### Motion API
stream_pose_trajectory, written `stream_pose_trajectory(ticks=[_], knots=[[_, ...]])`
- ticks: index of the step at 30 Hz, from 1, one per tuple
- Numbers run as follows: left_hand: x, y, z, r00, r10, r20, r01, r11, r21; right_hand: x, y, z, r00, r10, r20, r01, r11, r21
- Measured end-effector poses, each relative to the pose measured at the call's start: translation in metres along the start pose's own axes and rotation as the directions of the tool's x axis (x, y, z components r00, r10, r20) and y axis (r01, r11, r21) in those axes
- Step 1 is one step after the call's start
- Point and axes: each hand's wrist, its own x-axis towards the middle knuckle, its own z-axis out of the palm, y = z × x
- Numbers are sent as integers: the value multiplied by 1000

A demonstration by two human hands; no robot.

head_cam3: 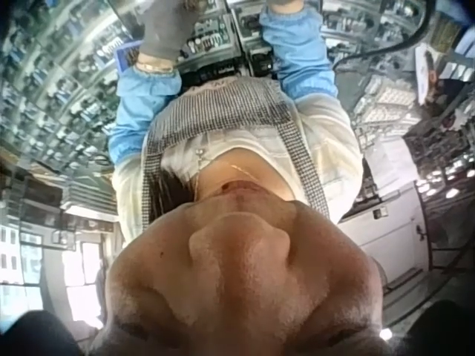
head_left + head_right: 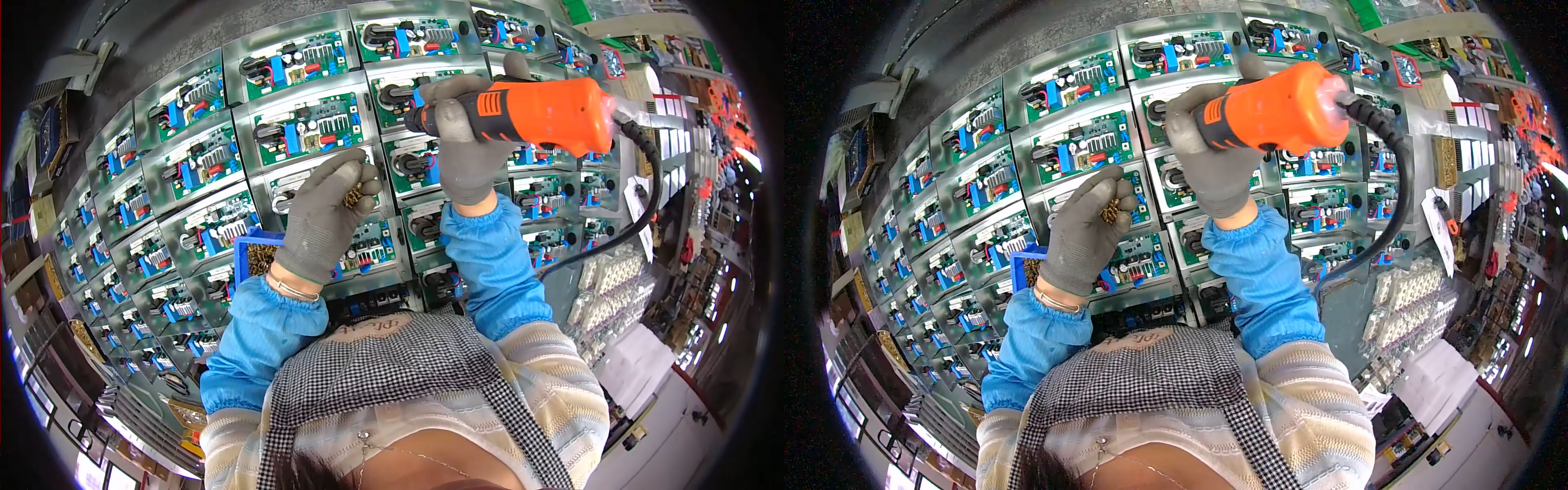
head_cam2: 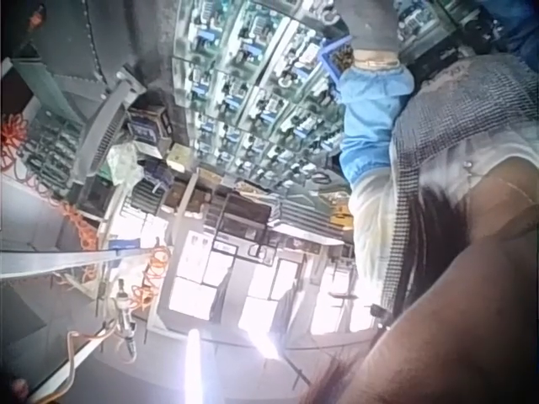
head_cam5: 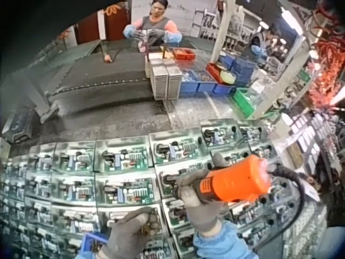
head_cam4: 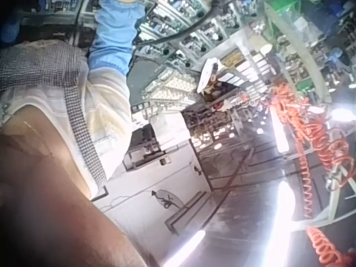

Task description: The person fastens components onto printed circuit boards using an electric screwdriver, securing them with screws from a bin.

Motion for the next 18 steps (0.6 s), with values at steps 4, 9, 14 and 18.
stream_pose_trajectory(ticks=[4, 9, 14, 18], knots=[[1, -2, -5, 999, 21, 28, -21, 999, 31, -4, -1, 5, 997, -8, 75, 15, 995, -100], [5, -6, -10, 997, 28, 75, -25, 999, -46, 9, -1, 16, 986, 25, 162, -5, 993, -121], [4, -6, -11, 999, -20, 45, 24, 996, -84, 10, -4, 17, 887, -141, 441, 325, 868, -376], [4, -4, -11, 999, -12, 32, 14, 998, -63, 22, -33, 4, 922, 125, 366, -100, 991, -86]])
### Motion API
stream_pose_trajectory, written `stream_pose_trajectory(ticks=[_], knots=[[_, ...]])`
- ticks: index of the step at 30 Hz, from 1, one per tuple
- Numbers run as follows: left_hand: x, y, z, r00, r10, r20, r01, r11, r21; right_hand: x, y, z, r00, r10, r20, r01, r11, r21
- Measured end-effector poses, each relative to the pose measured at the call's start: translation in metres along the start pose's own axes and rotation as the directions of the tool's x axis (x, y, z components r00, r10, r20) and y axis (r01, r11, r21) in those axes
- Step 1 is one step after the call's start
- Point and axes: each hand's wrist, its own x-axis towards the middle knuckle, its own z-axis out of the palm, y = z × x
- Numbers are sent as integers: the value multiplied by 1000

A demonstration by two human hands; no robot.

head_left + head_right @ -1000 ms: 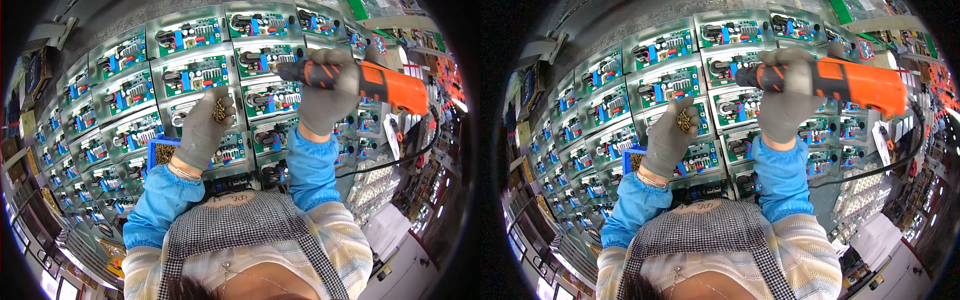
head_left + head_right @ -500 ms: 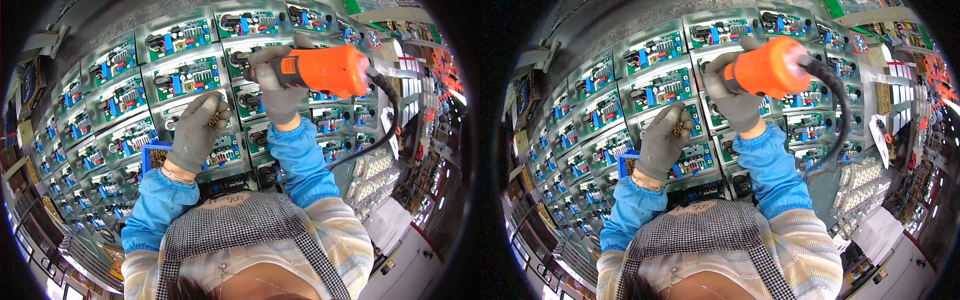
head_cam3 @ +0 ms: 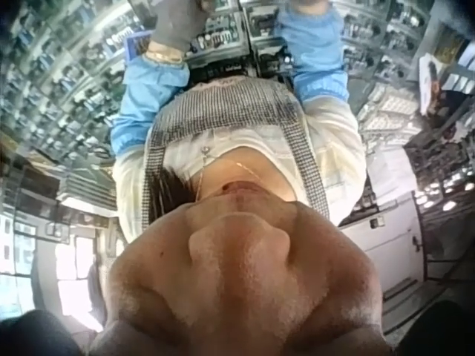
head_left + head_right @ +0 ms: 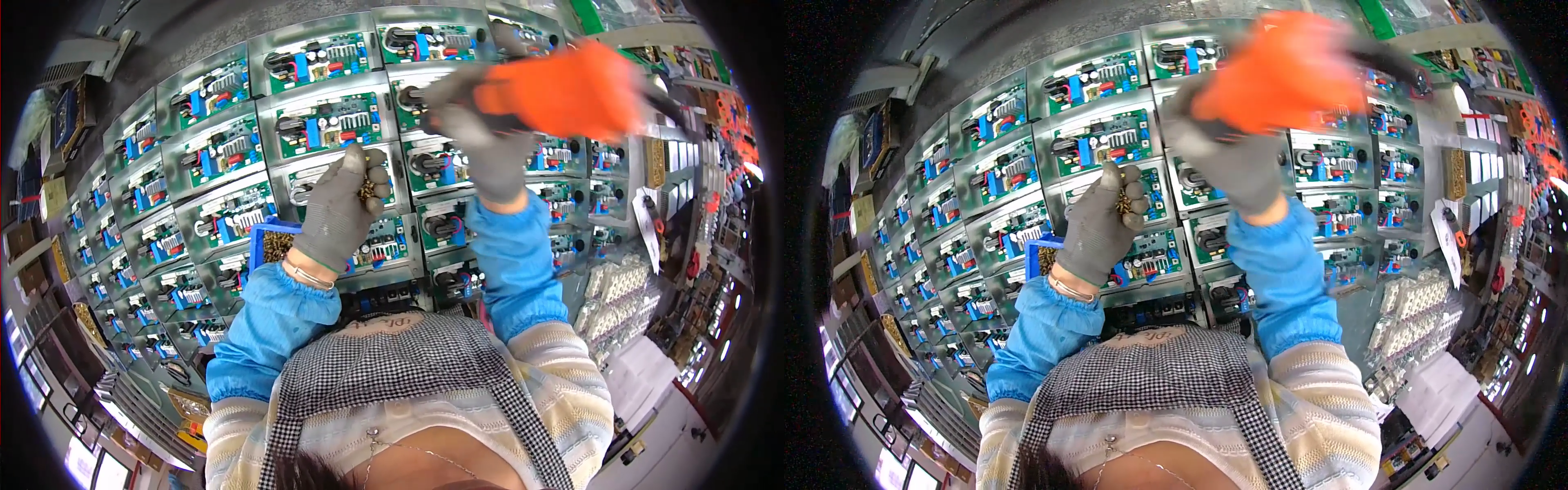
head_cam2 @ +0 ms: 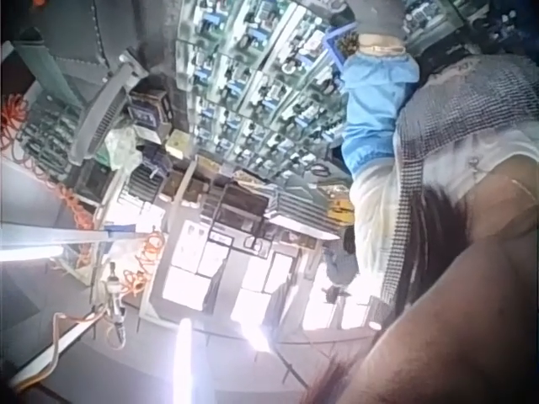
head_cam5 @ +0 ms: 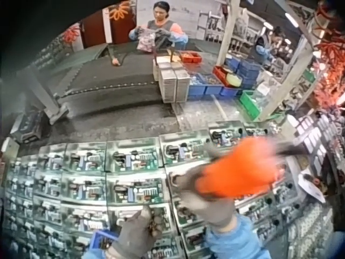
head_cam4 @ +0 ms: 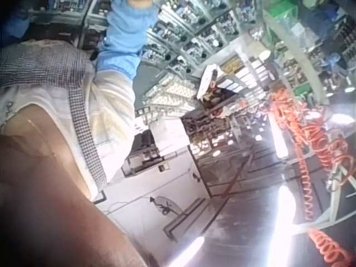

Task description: The person fastens components onto printed circuit boards using an electric screwdriver, securing them with screws from a bin.

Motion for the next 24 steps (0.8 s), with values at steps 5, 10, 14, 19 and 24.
stream_pose_trajectory(ticks=[5, 10, 14, 19, 24], knots=[[-4, 0, 5, 1000, -5, 30, 3, 997, 75, -2, -51, -10, 976, -156, -154, 205, 897, 391], [-4, -2, 2, 995, 24, 93, -31, 996, 82, -17, -49, 2, 948, -102, -302, 211, 911, 354], [-2, -2, 1, 996, 2, 87, -8, 998, 67, -20, -47, 3, 941, -72, -331, 190, 921, 340], [-1, -3, -2, 996, 0, 92, -8, 996, 86, -18, -44, 7, 920, -23, -391, 166, 927, 336], [-1, 0, 2, 1000, 2, -23, 0, 997, 80, -23, -38, 5, 897, -81, -435, 223, 932, 286]])
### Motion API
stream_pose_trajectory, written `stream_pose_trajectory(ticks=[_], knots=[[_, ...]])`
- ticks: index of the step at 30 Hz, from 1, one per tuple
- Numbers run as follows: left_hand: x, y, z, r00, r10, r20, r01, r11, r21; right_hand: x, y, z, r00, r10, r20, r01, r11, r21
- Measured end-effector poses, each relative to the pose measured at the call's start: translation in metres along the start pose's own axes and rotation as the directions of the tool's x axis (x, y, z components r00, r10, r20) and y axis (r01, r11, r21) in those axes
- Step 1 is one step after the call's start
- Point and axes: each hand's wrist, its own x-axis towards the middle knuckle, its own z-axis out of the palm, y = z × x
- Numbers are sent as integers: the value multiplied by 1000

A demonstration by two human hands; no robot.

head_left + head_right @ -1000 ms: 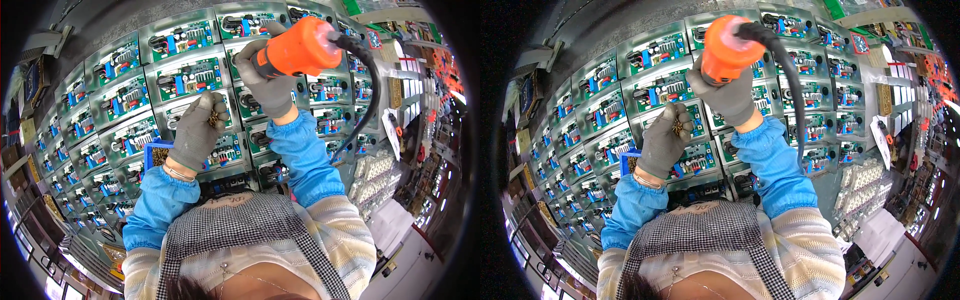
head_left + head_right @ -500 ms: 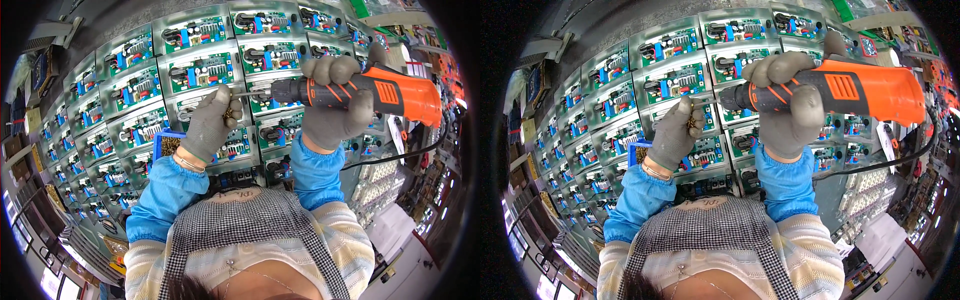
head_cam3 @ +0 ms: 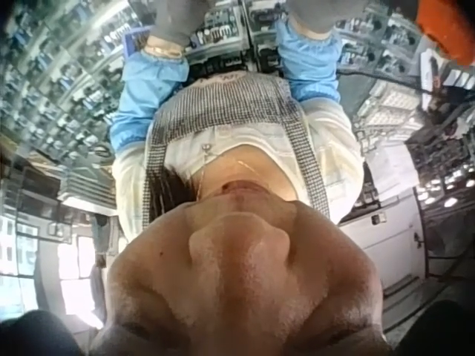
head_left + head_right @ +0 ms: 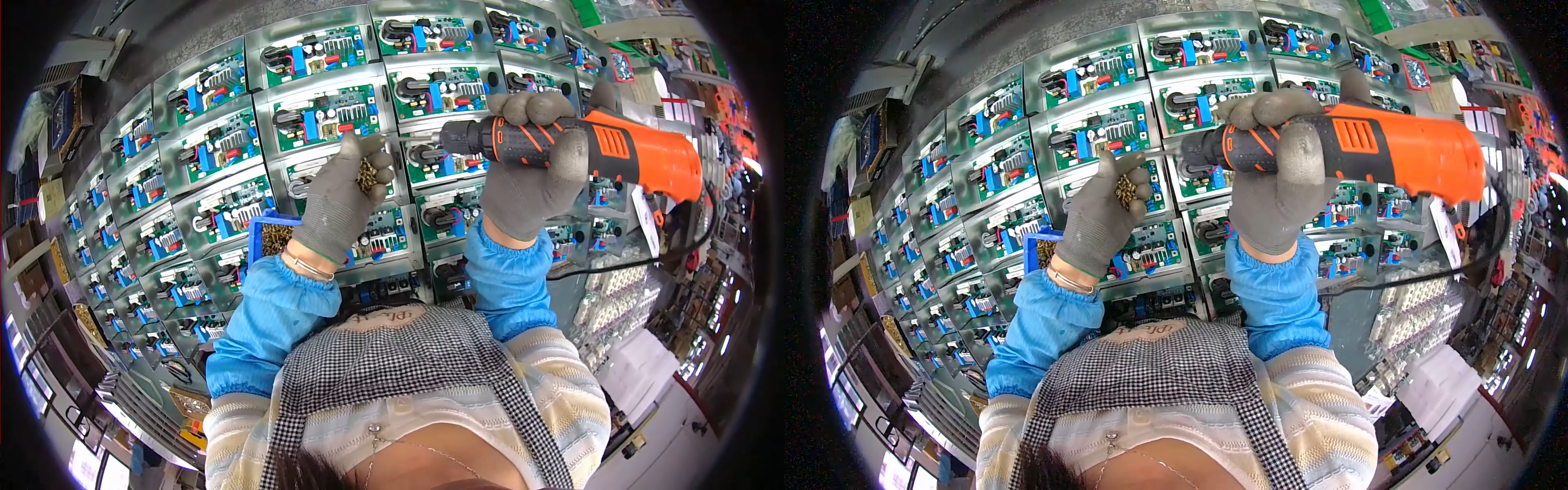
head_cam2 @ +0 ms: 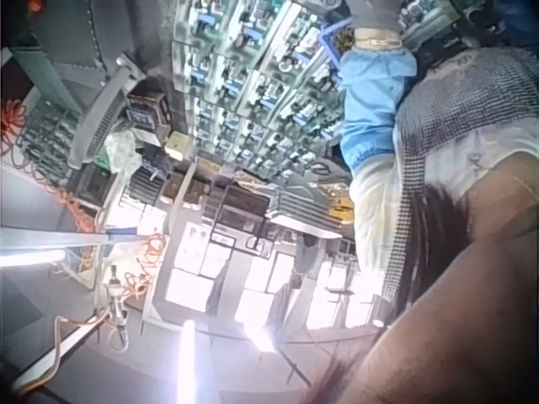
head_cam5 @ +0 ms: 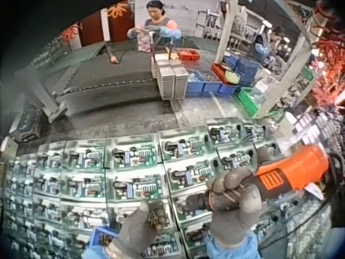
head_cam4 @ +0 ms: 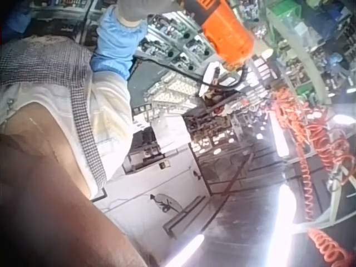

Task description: The person fastens components onto printed circuit boards using an electric screwdriver, securing them with screws from a bin.

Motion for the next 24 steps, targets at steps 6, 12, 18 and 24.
stream_pose_trajectory(ticks=[6, 12, 18, 24], knots=[[3, -2, -4, 999, -15, 41, 22, 987, -157, -15, 21, -24, 999, -25, 30, 31, 974, -225], [3, -1, -1, 999, 8, 37, -4, 996, -94, -24, 50, -32, 995, 15, 96, 17, 945, -327], [0, -2, 1, 999, 5, 51, -6, 1000, 15, -23, 41, -31, 905, 137, 403, 167, 758, -631], [4, -6, -1, 999, 45, 26, -44, 999, -24, -29, 54, -20, 908, 67, 414, 170, 844, -509]])
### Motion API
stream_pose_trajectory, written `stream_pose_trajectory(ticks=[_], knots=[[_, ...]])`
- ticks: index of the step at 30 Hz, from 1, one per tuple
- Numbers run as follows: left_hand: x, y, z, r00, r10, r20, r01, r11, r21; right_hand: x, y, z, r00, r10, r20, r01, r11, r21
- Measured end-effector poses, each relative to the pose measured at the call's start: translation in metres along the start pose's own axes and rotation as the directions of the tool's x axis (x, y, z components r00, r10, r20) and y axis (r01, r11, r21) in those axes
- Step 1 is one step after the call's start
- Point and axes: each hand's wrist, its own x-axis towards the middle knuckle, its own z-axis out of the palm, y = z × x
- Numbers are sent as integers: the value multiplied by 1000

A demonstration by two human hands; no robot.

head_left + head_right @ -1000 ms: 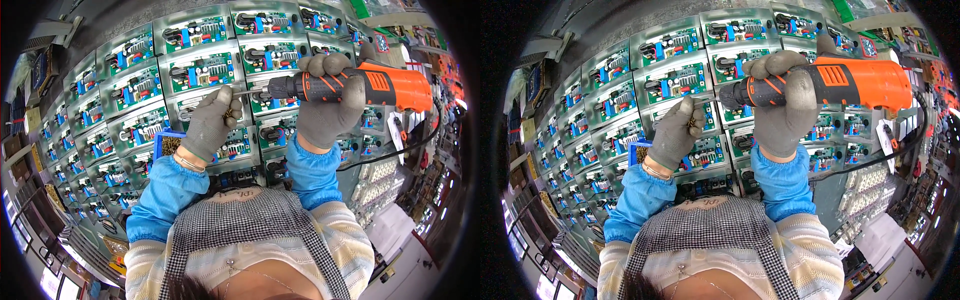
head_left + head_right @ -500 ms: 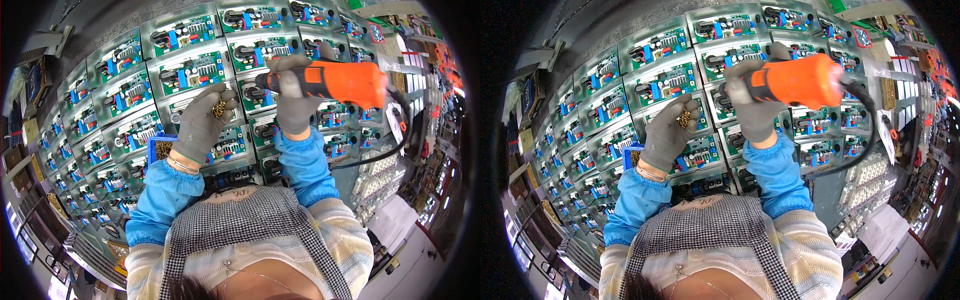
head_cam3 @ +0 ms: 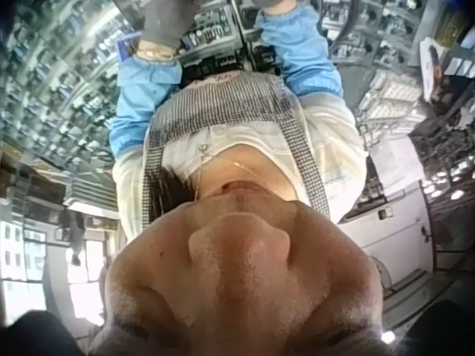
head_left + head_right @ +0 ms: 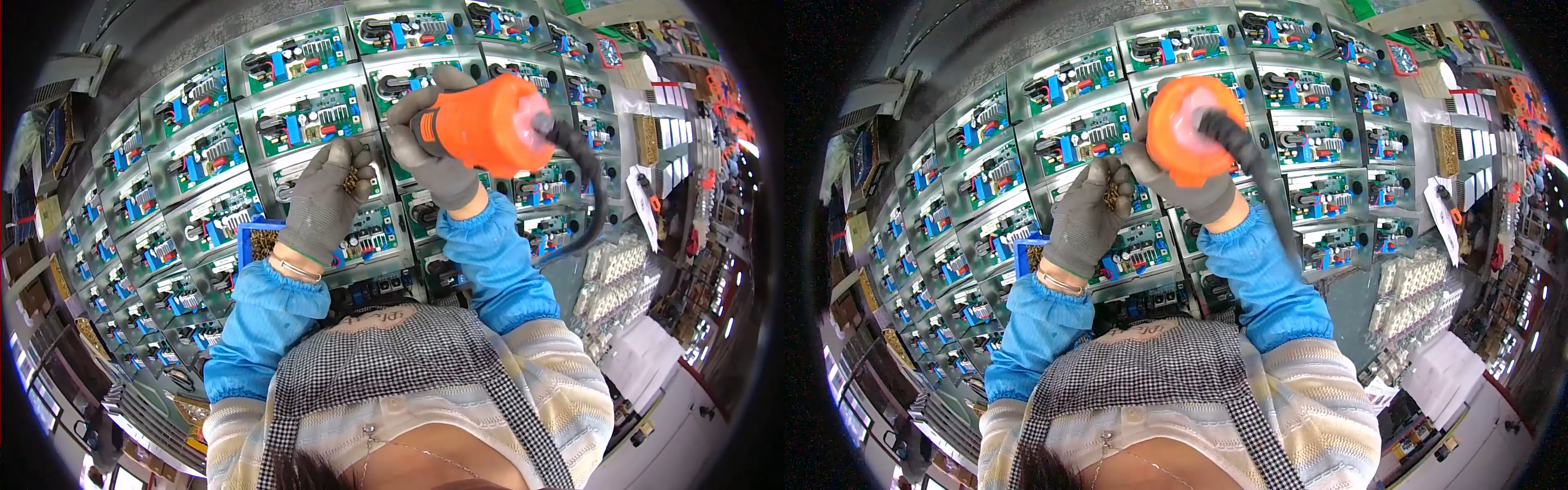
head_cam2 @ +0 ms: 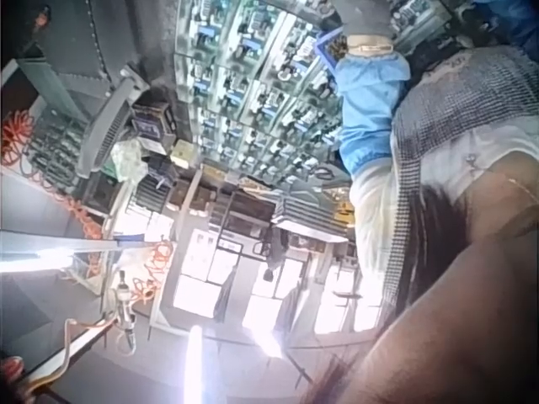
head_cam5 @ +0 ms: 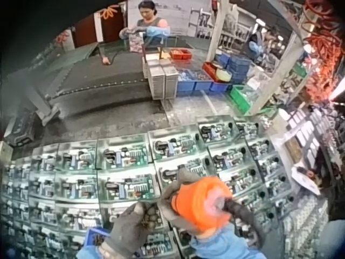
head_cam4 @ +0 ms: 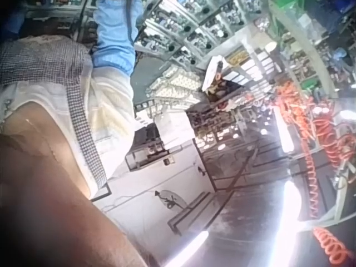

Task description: The person fastens components onto printed circuit boards using an electric screwdriver, securing them with screws from a bin.

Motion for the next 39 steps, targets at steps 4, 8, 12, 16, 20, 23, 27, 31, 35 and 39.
stream_pose_trajectory(ticks=[4, 8, 12, 16, 20, 23, 27, 31, 35, 39], knots=[[0, 1, -7, 996, -26, 90, 31, 998, -55, 4, 0, 2, 997, 41, 59, -38, 998, -47], [-1, 3, 2, 997, -47, 59, 52, 995, -85, -1, 12, 9, 979, 202, -42, -201, 979, 28], [0, 5, -1, 996, -91, 20, 92, 992, -89, 27, -36, -25, 959, 281, -32, -253, 903, 348], [-6, 5, 2, 997, -72, 4, 72, 997, 10, 38, -53, -45, 970, 97, -222, 35, 851, 524], [-5, 6, 3, 998, -59, 14, 58, 997, 46, 29, -61, -34, 948, 127, -292, 89, 775, 626], [-2, 4, 0, 996, -77, 42, 78, 997, -23, 24, -56, -25, 935, 162, -316, 53, 817, 574], [-2, 5, -3, 996, -88, 34, 90, 995, -51, 21, -55, -19, 916, 171, -364, 59, 839, 541], [-2, 6, -2, 993, -118, 24, 120, 988, -97, 21, -47, -21, 929, 76, -362, 172, 777, 605], [0, 4, -5, 994, -107, 32, 110, 989, -103, 21, -48, -17, 924, 122, -364, 120, 809, 576], [1, 7, 2, 989, -142, -42, 142, 990, -18, 20, -52, -22, 918, 72, -391, 189, 786, 589]])
